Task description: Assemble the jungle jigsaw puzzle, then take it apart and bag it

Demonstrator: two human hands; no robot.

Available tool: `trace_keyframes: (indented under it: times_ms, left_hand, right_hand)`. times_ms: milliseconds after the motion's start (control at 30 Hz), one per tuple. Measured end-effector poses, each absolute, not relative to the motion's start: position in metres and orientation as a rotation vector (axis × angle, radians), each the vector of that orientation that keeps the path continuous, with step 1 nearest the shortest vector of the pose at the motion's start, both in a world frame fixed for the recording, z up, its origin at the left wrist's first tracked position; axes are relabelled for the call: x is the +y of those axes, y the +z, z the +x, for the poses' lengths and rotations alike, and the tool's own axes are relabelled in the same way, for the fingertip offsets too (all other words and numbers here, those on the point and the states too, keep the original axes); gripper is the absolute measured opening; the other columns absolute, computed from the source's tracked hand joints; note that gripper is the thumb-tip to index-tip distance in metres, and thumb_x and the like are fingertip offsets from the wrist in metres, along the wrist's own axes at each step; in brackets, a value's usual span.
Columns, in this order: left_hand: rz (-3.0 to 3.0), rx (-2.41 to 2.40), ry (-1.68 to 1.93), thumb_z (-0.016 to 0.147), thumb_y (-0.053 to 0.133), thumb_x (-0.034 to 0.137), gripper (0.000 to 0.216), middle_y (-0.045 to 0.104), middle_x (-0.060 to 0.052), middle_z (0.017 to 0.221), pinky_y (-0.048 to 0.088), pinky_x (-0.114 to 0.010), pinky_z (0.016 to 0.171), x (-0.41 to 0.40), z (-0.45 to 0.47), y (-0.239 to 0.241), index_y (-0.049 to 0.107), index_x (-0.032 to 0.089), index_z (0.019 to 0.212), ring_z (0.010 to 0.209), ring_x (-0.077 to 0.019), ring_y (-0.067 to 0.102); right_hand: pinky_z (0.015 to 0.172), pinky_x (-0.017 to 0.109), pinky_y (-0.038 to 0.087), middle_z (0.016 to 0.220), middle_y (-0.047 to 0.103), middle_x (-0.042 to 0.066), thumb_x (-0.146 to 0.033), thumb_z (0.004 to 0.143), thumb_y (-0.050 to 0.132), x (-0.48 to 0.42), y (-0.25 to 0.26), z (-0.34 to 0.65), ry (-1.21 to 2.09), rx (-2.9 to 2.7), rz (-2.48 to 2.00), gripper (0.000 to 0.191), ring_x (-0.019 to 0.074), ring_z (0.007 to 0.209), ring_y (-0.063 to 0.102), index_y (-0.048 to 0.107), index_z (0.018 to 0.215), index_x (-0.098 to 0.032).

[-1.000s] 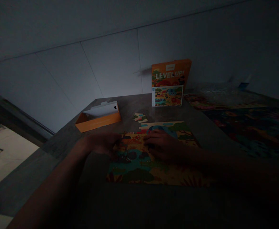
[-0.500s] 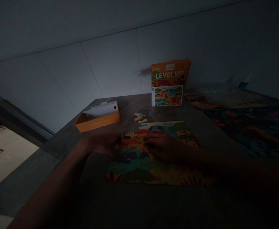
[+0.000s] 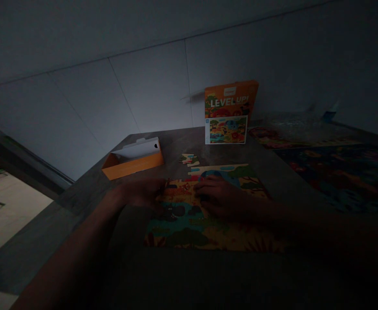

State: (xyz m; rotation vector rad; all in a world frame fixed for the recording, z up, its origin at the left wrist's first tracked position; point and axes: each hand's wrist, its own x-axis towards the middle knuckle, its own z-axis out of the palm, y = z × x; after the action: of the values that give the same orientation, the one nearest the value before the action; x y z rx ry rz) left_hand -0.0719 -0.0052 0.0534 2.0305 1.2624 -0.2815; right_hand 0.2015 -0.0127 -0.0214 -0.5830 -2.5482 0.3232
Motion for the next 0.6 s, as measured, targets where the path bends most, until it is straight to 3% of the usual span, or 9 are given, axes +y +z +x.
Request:
trace_keyframes:
  times_ms: [233,600]
  left_hand:
    - [2.028,1.237,-0.264,0.067,0.075,0.019,0.059,0.069,-0.002,0.123,0.05,-0.028,0.088,-0.004,-0.074,0.05,0.055,0.024,0.123,0.109,-0.0224,0.064]
    - [2.225,1.434,-0.339,0.069,0.077,0.029,0.049,0.073,-0.003,0.106,0.046,-0.027,0.073,-0.004,-0.062,0.053,0.064,0.02,0.115,0.092,-0.0228,0.066]
  right_hand:
    - [0.098,0.042,0.04,0.109,0.069,0.012,-0.018,0.091,0.055,-0.012,-0.023,0.201,0.315,-2.54,-0.566,0.021,0.0234,0.108,0.059,0.067,0.109,-0.014]
    - [0.097,0.04,0.04,0.111,0.068,0.011,-0.019,0.093,0.055,-0.013,-0.023,0.201,0.31,-2.547,-0.576,0.02,0.0233,0.108,0.059,0.066,0.109,-0.014]
